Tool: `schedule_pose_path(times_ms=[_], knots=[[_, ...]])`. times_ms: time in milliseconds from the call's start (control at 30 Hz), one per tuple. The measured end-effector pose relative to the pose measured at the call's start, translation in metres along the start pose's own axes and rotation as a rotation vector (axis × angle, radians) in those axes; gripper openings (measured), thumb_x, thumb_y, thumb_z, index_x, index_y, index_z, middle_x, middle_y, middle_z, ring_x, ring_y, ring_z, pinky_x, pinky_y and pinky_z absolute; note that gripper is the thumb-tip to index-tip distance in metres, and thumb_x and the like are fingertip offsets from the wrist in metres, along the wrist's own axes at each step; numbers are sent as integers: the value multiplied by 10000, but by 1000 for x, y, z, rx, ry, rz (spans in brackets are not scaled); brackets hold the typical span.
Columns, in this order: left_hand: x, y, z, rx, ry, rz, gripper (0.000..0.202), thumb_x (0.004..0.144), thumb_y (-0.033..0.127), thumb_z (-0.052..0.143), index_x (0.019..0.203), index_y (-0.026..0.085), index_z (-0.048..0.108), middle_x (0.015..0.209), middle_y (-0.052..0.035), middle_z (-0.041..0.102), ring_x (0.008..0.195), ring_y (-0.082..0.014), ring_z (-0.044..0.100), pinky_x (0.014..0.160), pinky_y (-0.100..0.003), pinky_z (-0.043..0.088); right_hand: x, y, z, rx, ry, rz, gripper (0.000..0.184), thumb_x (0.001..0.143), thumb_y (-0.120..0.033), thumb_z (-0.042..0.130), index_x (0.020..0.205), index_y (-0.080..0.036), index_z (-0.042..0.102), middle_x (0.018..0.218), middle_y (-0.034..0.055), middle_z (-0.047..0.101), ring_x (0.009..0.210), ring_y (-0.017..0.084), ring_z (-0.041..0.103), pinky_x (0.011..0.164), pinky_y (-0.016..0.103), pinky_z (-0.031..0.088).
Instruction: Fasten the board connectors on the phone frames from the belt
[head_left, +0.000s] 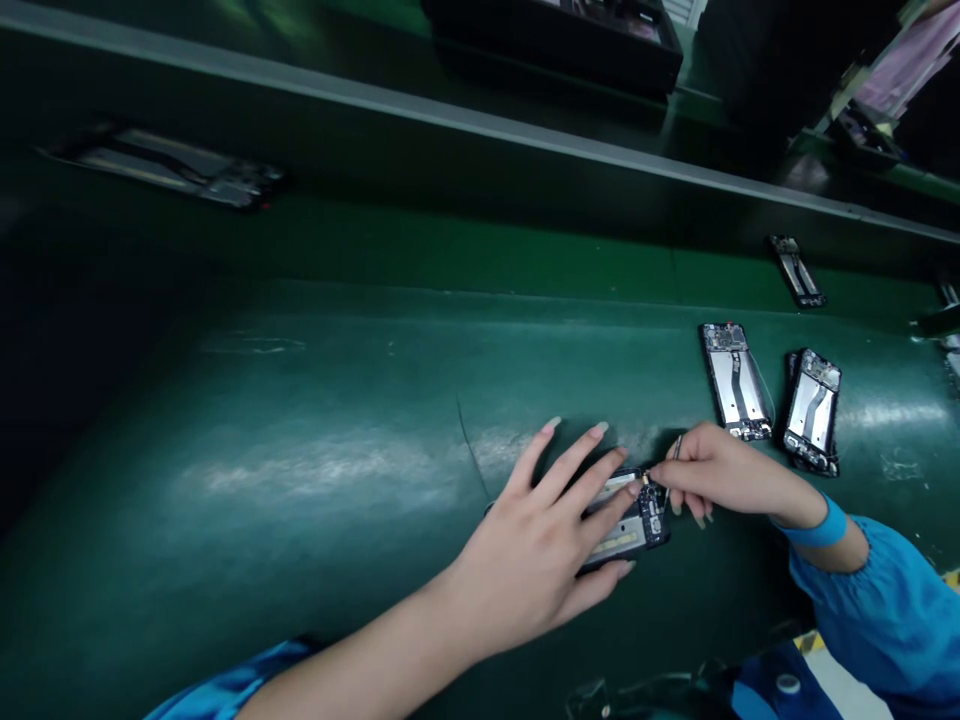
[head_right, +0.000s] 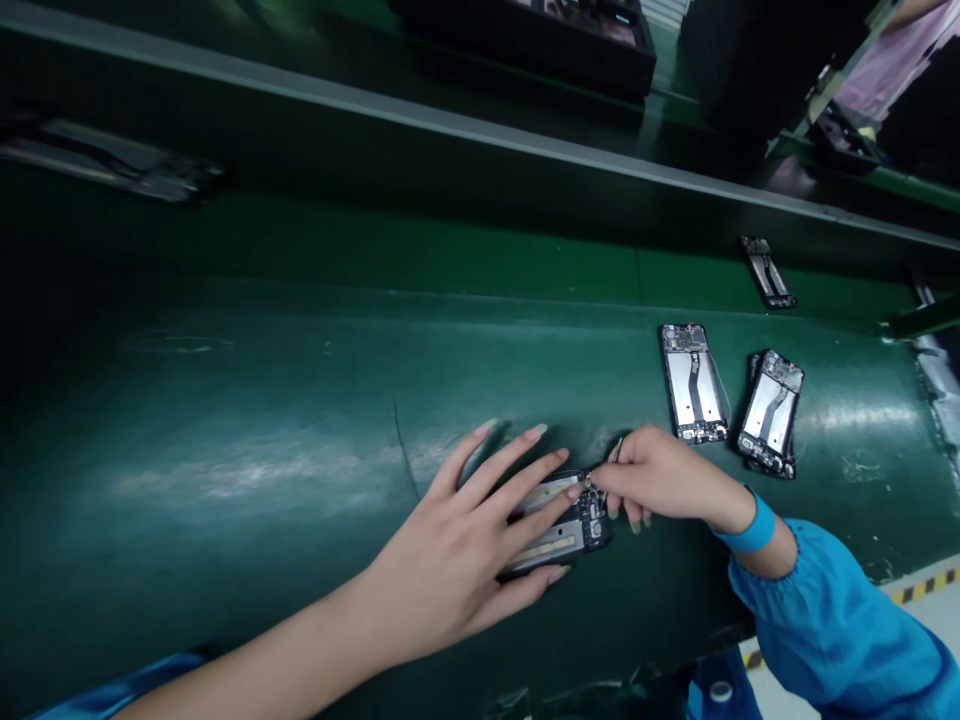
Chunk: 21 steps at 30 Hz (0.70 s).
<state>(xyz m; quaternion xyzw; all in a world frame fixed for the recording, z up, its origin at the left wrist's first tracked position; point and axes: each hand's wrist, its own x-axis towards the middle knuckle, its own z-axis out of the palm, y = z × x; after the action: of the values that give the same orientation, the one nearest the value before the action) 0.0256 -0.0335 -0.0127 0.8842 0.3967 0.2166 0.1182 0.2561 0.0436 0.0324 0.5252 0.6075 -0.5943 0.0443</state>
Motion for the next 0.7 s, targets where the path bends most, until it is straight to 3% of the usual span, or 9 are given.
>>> schedule_pose_path(times_ms=[67,367,433,533,600,700], knots=[[-1,1,-1,18,13,13,491,932,572,554,1278,248,684,1448,-79,553,1411,-352,404,1237,-585,113,1,-4,-1,-8,-75,66,367,911,-269,562,579,-152,668,471,18,614,403,119,579,436,185,459],[1,3,-3,-10,5,4,489,924,578,565,1279,263,682,1412,-92,570,1395,-369,407,1199,-602,169,15,-15,1,15,-165,160,329,838,-194,531,528,-152,636,444,16,620,329,88,528,344,132,416],[1,-5,-13,-52,-10,-10,481,928,576,567,1283,271,674,1374,-84,598,1348,-355,454,1163,-585,226,16,-16,1,3,-177,194,325,822,-183,521,519,-147,635,480,32,650,331,87,535,319,128,390],[0,-29,-38,-137,-96,-166,362,969,486,554,1217,264,697,1152,-52,702,1115,-263,593,996,-465,376,17,-13,0,-19,-201,198,327,816,-206,514,530,-139,657,571,62,703,374,99,590,298,124,361],[-1,-44,-55,-203,-200,-261,260,984,400,551,1098,257,736,991,-24,725,968,-212,609,873,-386,393,17,-10,-1,-18,-216,175,337,823,-232,516,541,-135,673,621,83,724,421,118,635,306,126,372],[-2,-57,-68,-317,-312,-289,246,987,346,545,933,255,767,910,-14,729,926,-198,584,831,-351,373,18,-7,-3,-6,-235,173,344,828,-264,544,540,-130,677,659,113,737,489,152,681,316,133,391]])
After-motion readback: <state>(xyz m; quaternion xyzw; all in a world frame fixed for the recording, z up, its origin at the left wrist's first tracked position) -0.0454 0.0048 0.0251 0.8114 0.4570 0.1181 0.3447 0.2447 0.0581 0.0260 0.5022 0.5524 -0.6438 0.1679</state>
